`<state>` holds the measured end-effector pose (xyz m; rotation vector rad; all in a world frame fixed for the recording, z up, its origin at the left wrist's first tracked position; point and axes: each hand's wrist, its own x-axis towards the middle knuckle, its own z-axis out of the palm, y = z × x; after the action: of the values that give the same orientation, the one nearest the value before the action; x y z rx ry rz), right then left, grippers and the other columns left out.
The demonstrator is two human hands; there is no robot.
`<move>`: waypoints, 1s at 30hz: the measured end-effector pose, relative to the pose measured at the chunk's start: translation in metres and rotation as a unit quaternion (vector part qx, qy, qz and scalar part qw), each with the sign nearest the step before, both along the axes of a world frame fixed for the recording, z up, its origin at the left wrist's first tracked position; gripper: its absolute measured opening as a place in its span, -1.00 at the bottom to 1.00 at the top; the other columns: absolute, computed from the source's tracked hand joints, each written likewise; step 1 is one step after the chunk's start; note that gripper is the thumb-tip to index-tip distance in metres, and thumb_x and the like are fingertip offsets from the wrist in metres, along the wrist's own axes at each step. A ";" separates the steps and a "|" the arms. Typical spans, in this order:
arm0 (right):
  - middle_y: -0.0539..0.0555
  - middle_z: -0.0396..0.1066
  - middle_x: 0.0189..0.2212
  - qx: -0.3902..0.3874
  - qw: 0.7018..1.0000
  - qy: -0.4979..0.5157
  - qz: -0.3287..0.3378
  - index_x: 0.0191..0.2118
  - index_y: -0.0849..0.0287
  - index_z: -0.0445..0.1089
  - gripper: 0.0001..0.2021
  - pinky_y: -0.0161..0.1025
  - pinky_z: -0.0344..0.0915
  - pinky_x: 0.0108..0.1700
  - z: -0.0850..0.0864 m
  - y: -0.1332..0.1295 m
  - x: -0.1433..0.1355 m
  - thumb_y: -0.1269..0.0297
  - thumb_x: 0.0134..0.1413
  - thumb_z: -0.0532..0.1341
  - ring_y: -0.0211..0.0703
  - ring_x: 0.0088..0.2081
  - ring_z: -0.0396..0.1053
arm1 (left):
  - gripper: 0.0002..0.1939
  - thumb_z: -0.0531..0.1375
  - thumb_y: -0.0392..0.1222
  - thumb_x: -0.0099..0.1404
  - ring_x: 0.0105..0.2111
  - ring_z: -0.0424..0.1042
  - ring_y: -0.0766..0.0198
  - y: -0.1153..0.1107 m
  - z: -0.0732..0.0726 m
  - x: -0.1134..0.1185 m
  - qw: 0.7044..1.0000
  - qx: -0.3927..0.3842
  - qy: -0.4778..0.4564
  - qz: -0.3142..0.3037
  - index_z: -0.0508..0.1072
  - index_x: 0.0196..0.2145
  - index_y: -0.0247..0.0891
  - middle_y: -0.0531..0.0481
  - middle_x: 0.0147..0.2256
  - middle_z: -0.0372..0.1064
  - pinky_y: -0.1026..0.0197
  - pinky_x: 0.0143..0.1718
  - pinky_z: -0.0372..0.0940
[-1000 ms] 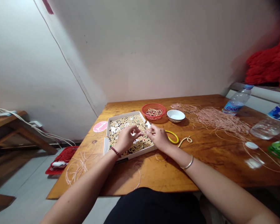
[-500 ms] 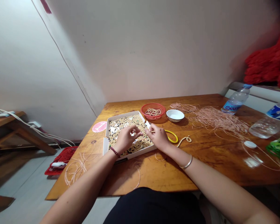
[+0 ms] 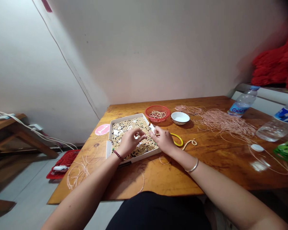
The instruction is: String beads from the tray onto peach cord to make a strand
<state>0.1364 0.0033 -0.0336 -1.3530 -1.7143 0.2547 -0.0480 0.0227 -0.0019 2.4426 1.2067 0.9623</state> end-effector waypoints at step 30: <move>-0.04 0.27 -0.61 0.016 0.999 -0.025 -0.022 -0.49 0.12 0.19 -0.72 -0.35 -0.01 -0.48 0.006 -0.002 0.002 0.07 0.13 0.08 -0.24 -0.55 0.27 | -0.74 0.17 0.05 0.24 -0.39 0.36 0.28 -0.003 0.002 0.000 1.000 0.007 0.017 0.009 0.44 -0.40 -0.21 0.04 -0.40 0.45 0.25 -0.35 0.22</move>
<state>0.1389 0.0009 -0.0271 -1.3826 -1.7214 0.1692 -0.0477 0.0196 0.0000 2.4732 1.2380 0.9419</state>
